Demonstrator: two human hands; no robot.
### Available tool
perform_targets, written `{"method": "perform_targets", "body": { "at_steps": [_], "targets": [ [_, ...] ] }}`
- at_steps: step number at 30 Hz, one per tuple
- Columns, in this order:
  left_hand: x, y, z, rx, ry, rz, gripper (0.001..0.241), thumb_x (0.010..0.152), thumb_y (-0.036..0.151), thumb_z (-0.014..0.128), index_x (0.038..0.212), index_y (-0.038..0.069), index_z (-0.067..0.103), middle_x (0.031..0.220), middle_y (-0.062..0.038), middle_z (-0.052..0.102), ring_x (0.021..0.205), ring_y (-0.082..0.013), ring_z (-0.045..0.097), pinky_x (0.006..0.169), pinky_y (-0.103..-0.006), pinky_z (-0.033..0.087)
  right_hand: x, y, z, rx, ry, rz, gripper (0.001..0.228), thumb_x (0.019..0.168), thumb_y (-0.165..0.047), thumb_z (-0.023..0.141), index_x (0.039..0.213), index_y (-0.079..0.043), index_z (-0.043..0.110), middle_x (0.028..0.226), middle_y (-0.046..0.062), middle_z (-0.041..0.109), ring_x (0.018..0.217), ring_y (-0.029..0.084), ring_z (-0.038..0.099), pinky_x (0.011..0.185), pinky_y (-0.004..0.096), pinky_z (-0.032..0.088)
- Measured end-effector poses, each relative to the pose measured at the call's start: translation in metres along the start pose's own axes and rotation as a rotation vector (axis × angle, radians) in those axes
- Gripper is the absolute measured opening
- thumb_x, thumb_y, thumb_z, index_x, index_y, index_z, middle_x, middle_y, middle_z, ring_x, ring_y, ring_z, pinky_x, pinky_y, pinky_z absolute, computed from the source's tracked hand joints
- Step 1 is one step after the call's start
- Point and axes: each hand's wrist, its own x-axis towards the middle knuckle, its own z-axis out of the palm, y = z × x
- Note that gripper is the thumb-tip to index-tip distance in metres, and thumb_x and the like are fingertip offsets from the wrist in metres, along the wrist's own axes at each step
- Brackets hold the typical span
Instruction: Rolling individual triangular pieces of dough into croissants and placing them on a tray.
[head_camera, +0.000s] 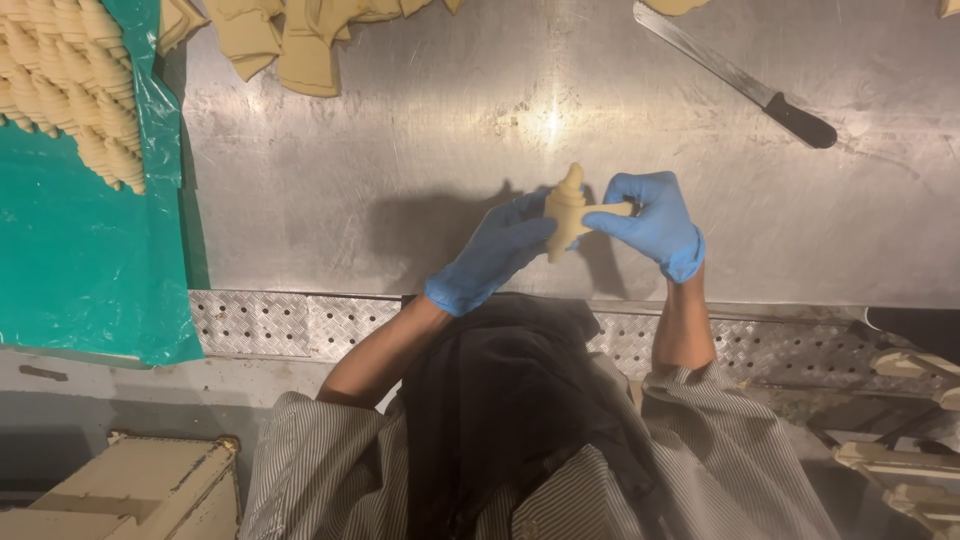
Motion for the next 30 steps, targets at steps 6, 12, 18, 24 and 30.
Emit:
{"method": "perform_targets", "body": {
  "at_steps": [6, 12, 18, 24, 30],
  "targets": [
    [-0.001, -0.01, -0.004, -0.058, -0.019, 0.027, 0.054, 0.103, 0.022, 0.062, 0.148, -0.006, 0.05, 0.142, -0.015, 0.056, 0.128, -0.0231, 0.059, 0.115, -0.0411, 0.05, 0.001, 0.011, 0.006, 0.018, -0.009, -0.017, 0.027, 0.083, -0.024, 0.088, 0.075, -0.006, 0.069, 0.064, 0.001, 0.066, 0.054, 0.004, 0.058, 0.049, 0.021, 0.041],
    [-0.004, 0.003, 0.002, -0.116, -0.045, 0.068, 0.055, 0.101, 0.022, 0.062, 0.148, -0.003, 0.047, 0.148, -0.013, 0.052, 0.136, -0.0232, 0.055, 0.115, -0.0443, 0.052, -0.001, 0.012, 0.005, 0.07, 0.019, 0.023, 0.028, 0.083, -0.021, 0.089, 0.074, -0.007, 0.067, 0.065, 0.002, 0.063, 0.059, 0.005, 0.054, 0.055, 0.022, 0.041],
    [-0.004, 0.007, 0.007, -0.033, -0.019, 0.04, 0.054, 0.099, 0.014, 0.06, 0.148, -0.005, 0.047, 0.145, -0.017, 0.052, 0.137, -0.0256, 0.053, 0.116, -0.045, 0.051, 0.0, 0.008, 0.012, 0.086, 0.031, -0.061, 0.024, 0.085, -0.017, 0.086, 0.077, -0.007, 0.066, 0.069, 0.0, 0.064, 0.063, 0.004, 0.056, 0.061, 0.022, 0.043],
    [-0.004, 0.001, 0.001, -0.124, -0.015, 0.032, 0.052, 0.103, 0.014, 0.057, 0.15, -0.007, 0.043, 0.142, -0.02, 0.054, 0.132, -0.0277, 0.057, 0.117, -0.0435, 0.048, 0.0, 0.01, 0.023, 0.184, 0.09, 0.053, 0.027, 0.086, -0.013, 0.085, 0.073, -0.008, 0.062, 0.066, -0.001, 0.063, 0.061, 0.004, 0.055, 0.057, 0.021, 0.041],
    [-0.002, -0.006, 0.0, -0.115, -0.009, 0.022, 0.055, 0.103, 0.018, 0.058, 0.15, -0.006, 0.041, 0.144, -0.018, 0.053, 0.132, -0.0241, 0.058, 0.116, -0.0437, 0.05, -0.001, 0.009, 0.029, 0.186, 0.123, 0.039, 0.021, 0.084, -0.006, 0.081, 0.075, -0.008, 0.062, 0.069, -0.001, 0.063, 0.064, 0.004, 0.055, 0.06, 0.021, 0.041]
  ]
}}
